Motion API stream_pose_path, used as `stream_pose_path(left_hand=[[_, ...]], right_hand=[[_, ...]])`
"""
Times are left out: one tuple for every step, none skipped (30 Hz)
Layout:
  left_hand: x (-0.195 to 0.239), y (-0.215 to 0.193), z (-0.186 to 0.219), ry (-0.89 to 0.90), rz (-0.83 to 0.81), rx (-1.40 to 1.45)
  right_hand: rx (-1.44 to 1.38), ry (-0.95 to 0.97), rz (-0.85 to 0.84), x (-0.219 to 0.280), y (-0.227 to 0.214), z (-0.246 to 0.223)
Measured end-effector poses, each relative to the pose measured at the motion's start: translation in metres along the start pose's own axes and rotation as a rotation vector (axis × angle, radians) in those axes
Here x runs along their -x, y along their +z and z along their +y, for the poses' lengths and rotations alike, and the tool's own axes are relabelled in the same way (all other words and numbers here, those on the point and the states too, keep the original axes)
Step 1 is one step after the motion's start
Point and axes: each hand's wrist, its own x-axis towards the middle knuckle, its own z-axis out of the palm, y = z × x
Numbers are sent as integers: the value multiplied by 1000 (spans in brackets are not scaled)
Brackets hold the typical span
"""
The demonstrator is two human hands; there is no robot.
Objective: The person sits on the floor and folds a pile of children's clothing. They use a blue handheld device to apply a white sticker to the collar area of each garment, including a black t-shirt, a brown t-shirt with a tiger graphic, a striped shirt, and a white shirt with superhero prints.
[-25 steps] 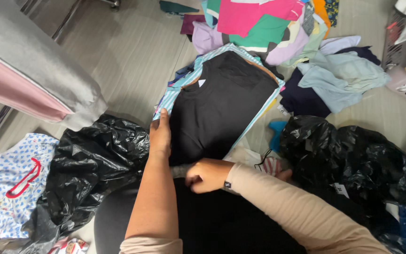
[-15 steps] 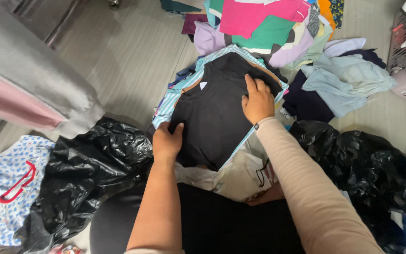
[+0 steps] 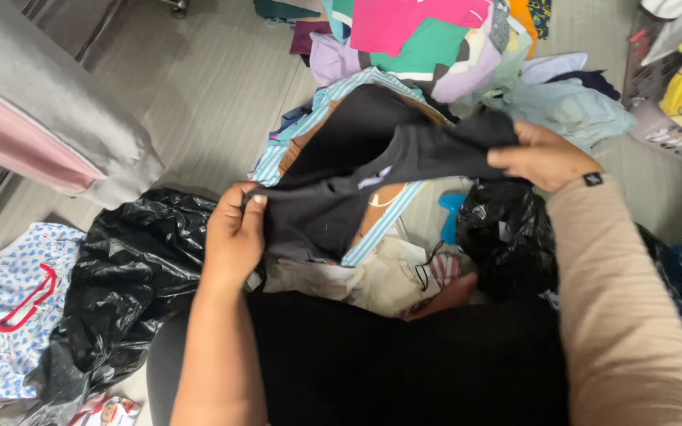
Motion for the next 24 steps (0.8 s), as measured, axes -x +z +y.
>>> stream_pose_path(left_hand=[[3,-17,14,-99,-250,5],[7,-34,28,-196,-496,9],[5,-51,34,-192,-494,10],[5,-67,39,-160,-522,112],[5,-83,44,-128,-549,214],[-5,-89,63,-137,-553,212],[-15,-95,82,-38,-512,52],[-31,-100,102,74,-463,-108],[-50,-95,103,80,-463,-109],[-69,-91,103,199,-423,-237],[-89,-86,103,319,-380,-364],[-107,-71,89,316,-379,-370],[-126,-56,74,359,-247,-477],[-142,-42,55,396,-120,-584],[-141,-30,39,387,-125,-592],[-140,-16,22,340,-99,-682],[-139,-3,4,293,-74,-772],[-118,7,5,291,-81,-774],[-97,17,5,193,-124,-858],[-74,26,5,91,-170,-941],[-59,31,-12,88,-180,-944],[-40,36,-29,-206,-329,-957],[-21,39,-45,-501,-475,-956],[-11,38,-54,-503,-479,-952]], right_hand=[[529,244,-2,31,13,-31],[1060,489,-13,60,25,-63],[1061,485,-11,61,-7,-57],[781,367,-161,62,-41,-49],[499,247,-302,62,-74,-40],[495,256,-303,64,-72,-44],[246,158,-192,65,-70,-49],[-3,43,-81,61,-67,-58],[-6,38,-79,63,-40,-70],[-57,9,-5,64,-12,-82],[-110,-20,70,63,17,-93],[-114,-18,65,42,17,-82],[-175,-19,97,20,19,-69],[-237,-10,128,-1,21,-53],[-241,1,124,-22,23,-27],[-103,46,229,-43,25,-2],[35,92,331,-65,28,23],[33,99,333,-77,27,58],[338,97,390,-90,27,93],[647,97,440,-100,26,129],[646,109,439,-94,38,152],[708,172,347,-85,49,174],[768,235,254,-75,61,196],[773,238,255,-50,82,171]])
